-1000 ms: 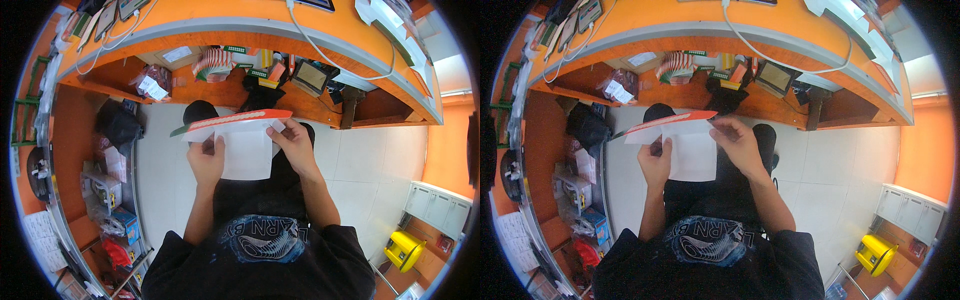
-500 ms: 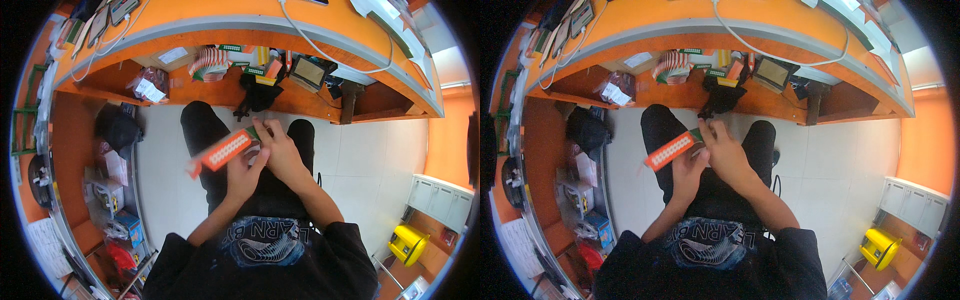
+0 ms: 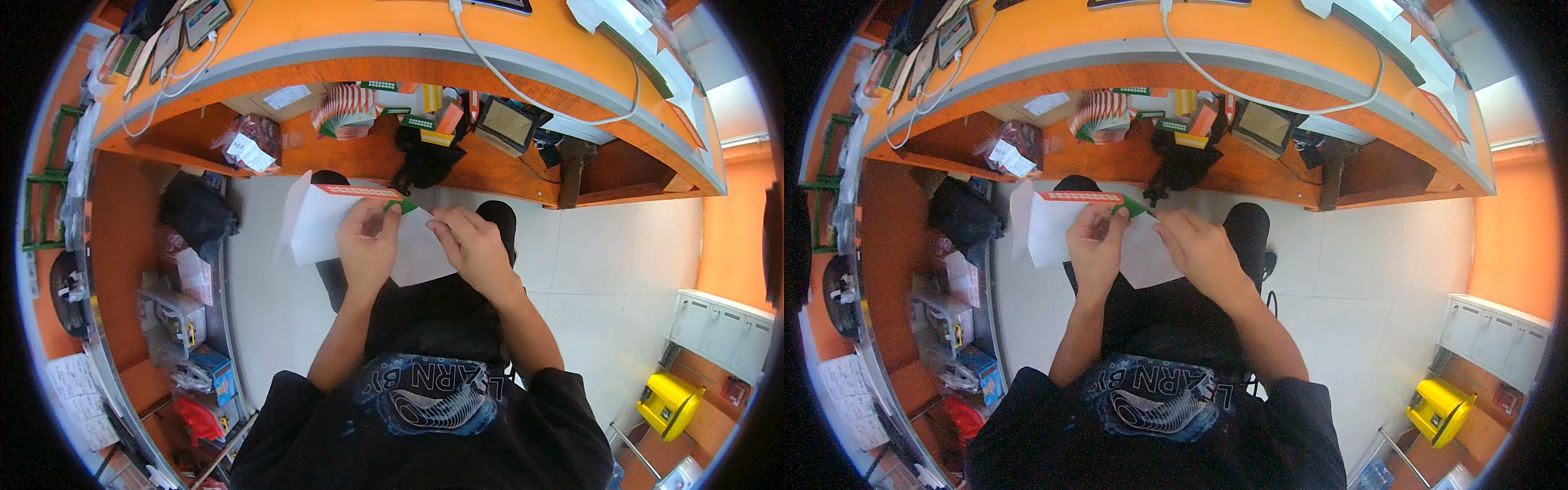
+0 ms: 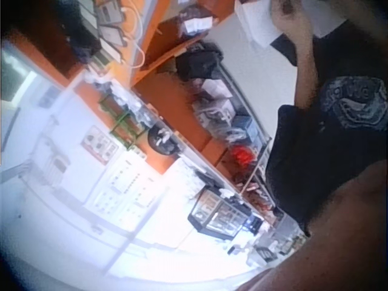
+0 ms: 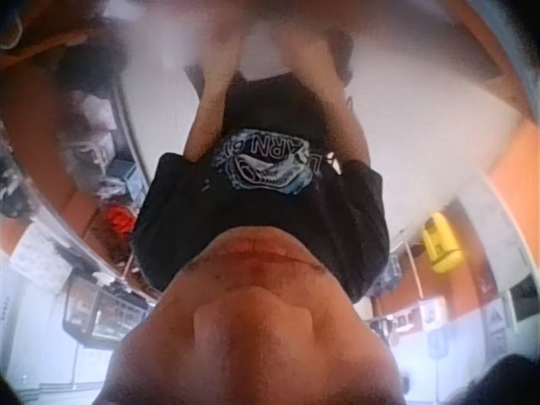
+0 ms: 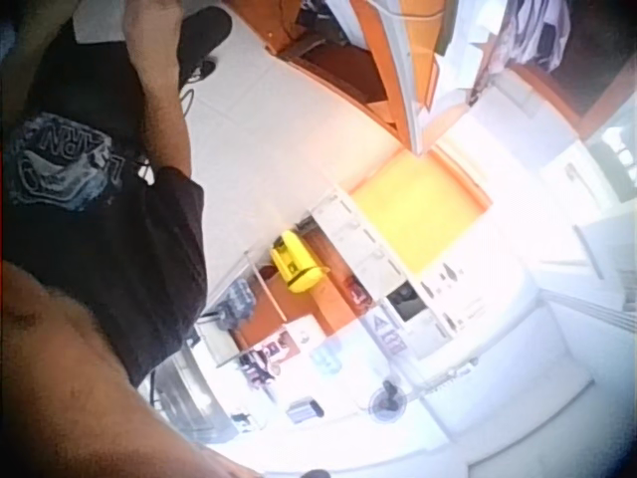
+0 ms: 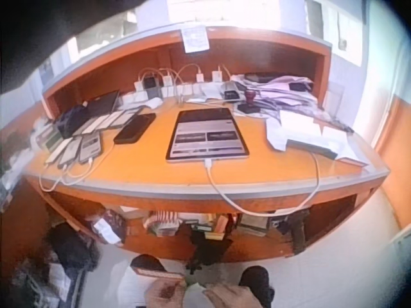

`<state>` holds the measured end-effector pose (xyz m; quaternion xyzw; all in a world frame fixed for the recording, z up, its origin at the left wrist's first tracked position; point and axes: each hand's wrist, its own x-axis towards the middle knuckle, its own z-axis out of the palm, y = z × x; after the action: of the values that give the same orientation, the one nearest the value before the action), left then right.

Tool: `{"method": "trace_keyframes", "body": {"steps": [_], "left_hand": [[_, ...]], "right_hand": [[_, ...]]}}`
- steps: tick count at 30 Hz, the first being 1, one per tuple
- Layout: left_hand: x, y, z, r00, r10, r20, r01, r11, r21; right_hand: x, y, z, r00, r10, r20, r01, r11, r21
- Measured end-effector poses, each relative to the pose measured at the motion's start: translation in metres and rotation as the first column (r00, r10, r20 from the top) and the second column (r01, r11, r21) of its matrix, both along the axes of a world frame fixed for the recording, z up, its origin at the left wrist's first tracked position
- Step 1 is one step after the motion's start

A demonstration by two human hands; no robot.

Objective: The person assembles small rectangular paper boxes by folding and taping the edges. They repeatedly pick up flat printed sheets, fold them into box shapes, and secure the seams with tape. The person occasionally uses a tablet on the desk, likely for reference, while continuing to assemble the boxes.

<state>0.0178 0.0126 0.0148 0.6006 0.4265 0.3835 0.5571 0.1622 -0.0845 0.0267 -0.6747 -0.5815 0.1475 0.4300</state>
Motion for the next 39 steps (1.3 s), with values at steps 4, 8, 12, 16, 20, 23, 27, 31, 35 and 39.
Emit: {"method": "trace_keyframes", "body": {"steps": [4,8,12,16,20,23,27,31,35,39], "left_hand": [[-0.005,-0.009,-0.003,0.995,0.007,0.095,0.01,0.984,-0.177],[-0.008,-0.025,0.006,0.945,0.082,0.318,0.102,0.847,-0.521],[-0.021,-0.033,-0.001,0.917,0.127,0.378,0.165,0.741,-0.651],[-0.026,-0.04,-0.008,0.905,0.103,0.413,0.224,0.711,-0.667],[-0.021,-0.045,-0.007,0.869,0.097,0.485,0.24,0.774,-0.586],[-0.02,-0.048,-0.003,0.863,0.072,0.499,0.231,0.824,-0.517],[-0.029,-0.048,-0.019,0.75,0.15,0.644,0.307,0.784,-0.54],[-0.043,-0.053,-0.053,0.683,0.216,0.698,0.302,0.787,-0.538],[-0.034,-0.056,-0.046,0.743,0.189,0.642,0.257,0.805,-0.534],[-0.03,-0.055,-0.04,0.771,0.215,0.6,0.242,0.772,-0.588]], "right_hand": [[-0.003,0.005,0.008,0.971,-0.119,-0.205,0.11,0.992,-0.056],[-0.014,0.003,-0.001,0.819,-0.19,-0.541,0.149,0.982,-0.119],[-0.014,0.003,-0.004,0.627,-0.14,-0.766,0.099,0.99,-0.1],[-0.017,0.002,0.009,0.777,-0.098,-0.622,0.057,0.995,-0.086],[-0.02,0.001,0.019,0.813,-0.072,-0.578,0.062,0.997,-0.036],[-0.022,0.0,0.022,0.807,-0.054,-0.587,0.058,0.998,-0.012],[-0.022,-0.002,0.026,0.746,-0.041,-0.665,0.048,0.999,-0.008],[-0.024,-0.004,0.026,0.715,-0.012,-0.699,0.028,1.0,0.011],[-0.023,-0.006,0.022,0.655,-0.039,-0.755,0.052,0.999,-0.007],[-0.023,-0.006,0.021,0.65,-0.036,-0.759,0.055,0.999,0.0]]}}
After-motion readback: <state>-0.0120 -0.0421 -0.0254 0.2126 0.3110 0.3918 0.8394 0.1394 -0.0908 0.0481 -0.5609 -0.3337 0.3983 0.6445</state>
